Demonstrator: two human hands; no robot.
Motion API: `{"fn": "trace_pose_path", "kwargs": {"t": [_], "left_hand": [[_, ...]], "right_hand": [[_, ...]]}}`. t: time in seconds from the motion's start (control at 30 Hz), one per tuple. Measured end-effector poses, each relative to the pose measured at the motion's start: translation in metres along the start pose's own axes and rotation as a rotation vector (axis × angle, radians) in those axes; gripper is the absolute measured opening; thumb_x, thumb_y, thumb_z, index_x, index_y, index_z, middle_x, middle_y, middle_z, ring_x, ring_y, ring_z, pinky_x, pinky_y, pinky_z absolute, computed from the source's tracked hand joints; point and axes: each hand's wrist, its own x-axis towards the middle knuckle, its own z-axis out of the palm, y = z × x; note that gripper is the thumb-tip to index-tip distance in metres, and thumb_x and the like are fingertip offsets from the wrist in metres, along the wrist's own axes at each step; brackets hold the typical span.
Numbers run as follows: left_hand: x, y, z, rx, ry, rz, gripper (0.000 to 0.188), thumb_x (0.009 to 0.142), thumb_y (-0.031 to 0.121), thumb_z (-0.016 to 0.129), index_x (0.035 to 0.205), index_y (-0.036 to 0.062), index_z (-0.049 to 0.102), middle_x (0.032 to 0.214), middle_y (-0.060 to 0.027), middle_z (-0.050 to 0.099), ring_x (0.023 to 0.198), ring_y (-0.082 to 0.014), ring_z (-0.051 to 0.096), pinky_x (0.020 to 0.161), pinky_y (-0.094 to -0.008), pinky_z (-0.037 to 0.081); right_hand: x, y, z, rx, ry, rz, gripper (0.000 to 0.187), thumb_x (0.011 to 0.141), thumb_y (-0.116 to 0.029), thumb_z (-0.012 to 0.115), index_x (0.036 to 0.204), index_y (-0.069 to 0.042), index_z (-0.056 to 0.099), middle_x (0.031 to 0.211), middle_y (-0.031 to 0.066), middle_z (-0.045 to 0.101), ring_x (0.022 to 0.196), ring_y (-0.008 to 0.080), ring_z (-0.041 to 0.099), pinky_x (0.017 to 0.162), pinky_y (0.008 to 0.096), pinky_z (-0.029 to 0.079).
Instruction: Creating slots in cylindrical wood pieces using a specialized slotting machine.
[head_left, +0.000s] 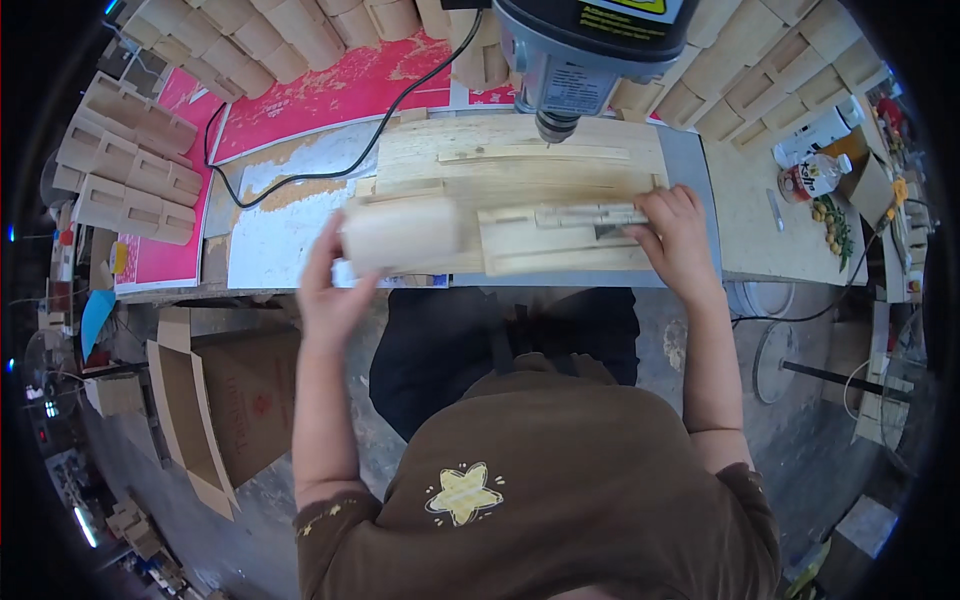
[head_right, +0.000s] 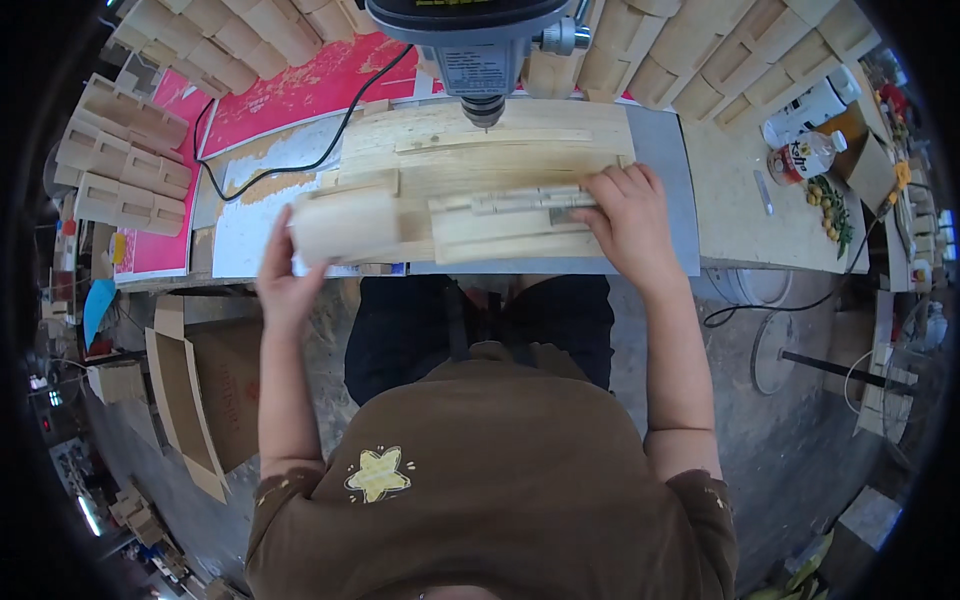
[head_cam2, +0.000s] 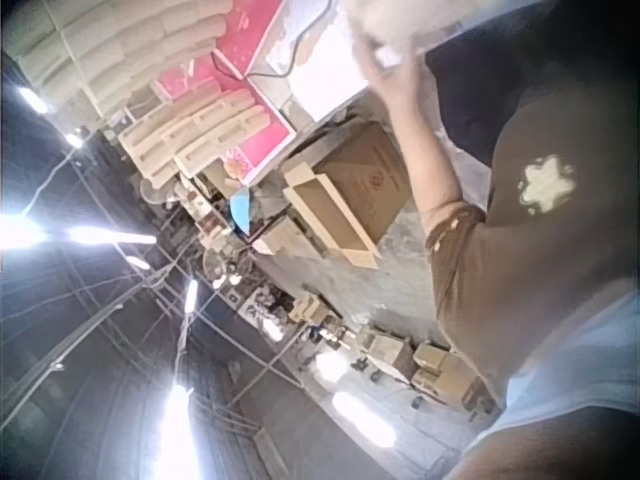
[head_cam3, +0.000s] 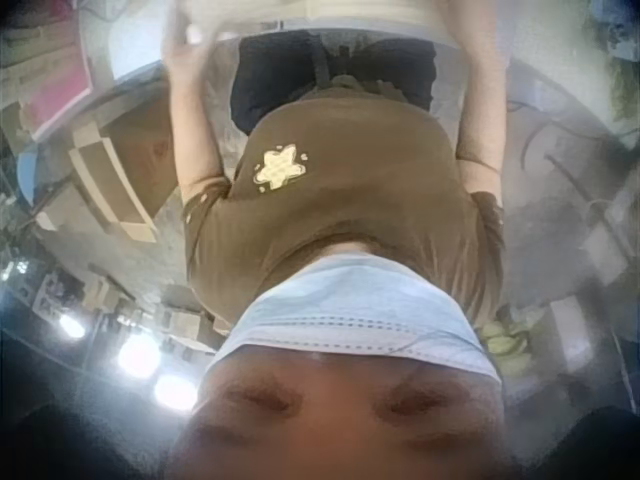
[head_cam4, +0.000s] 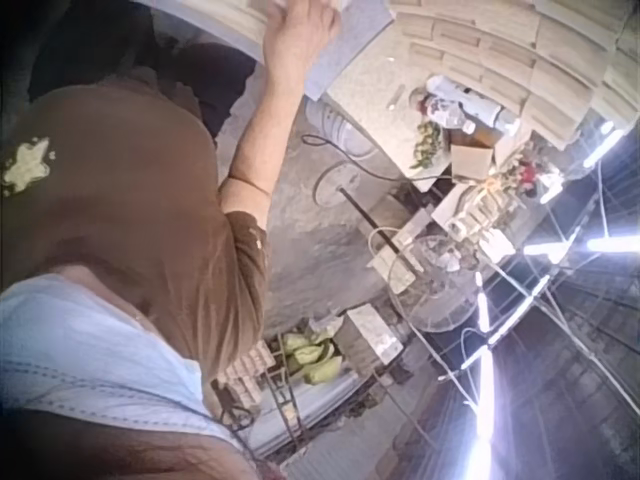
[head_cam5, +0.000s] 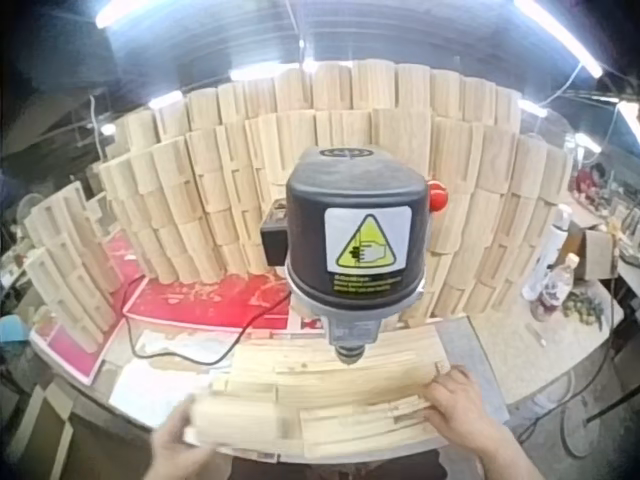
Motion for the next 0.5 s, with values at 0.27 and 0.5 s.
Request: {"fn": "trace_pose_path", "kwargs": {"t": [0.27, 0.5], "left_hand": [[0.021, 0.057, -0.025, -0.384, 0.08, -0.607, 0.047, 0.076, 0.008, 0.069, 0.118, -0.0066, 0.054, 0.088, -0.0079, 0.065, 0.077, -0.0094, 0.059, 0.072, -0.0214, 0.046], [0.02, 0.066, 0.004, -0.446, 0.058, -0.565, 0.043, 0.076, 0.008, 0.071, 0.113, -0.0076, 0.057, 0.08, -0.006, 0.065, 0.069, -0.006, 0.058, 0.064, -0.0181, 0.045]], "right_hand": [[-0.015, -0.06, -0.001, -0.099, -0.006, -0.221, 0.032, 0.061, -0.01, 0.068, 0.091, -0.014, 0.06, 0.084, -0.0001, 0.058, 0.084, 0.0204, 0.054, 0.093, 0.0459, 0.036], [-0.016, -0.051, -0.007, -0.03, -0.115, -0.102, 0.029, 0.063, -0.012, 0.069, 0.091, -0.013, 0.06, 0.084, -0.0006, 0.059, 0.084, 0.0184, 0.055, 0.096, 0.0468, 0.034]]}}
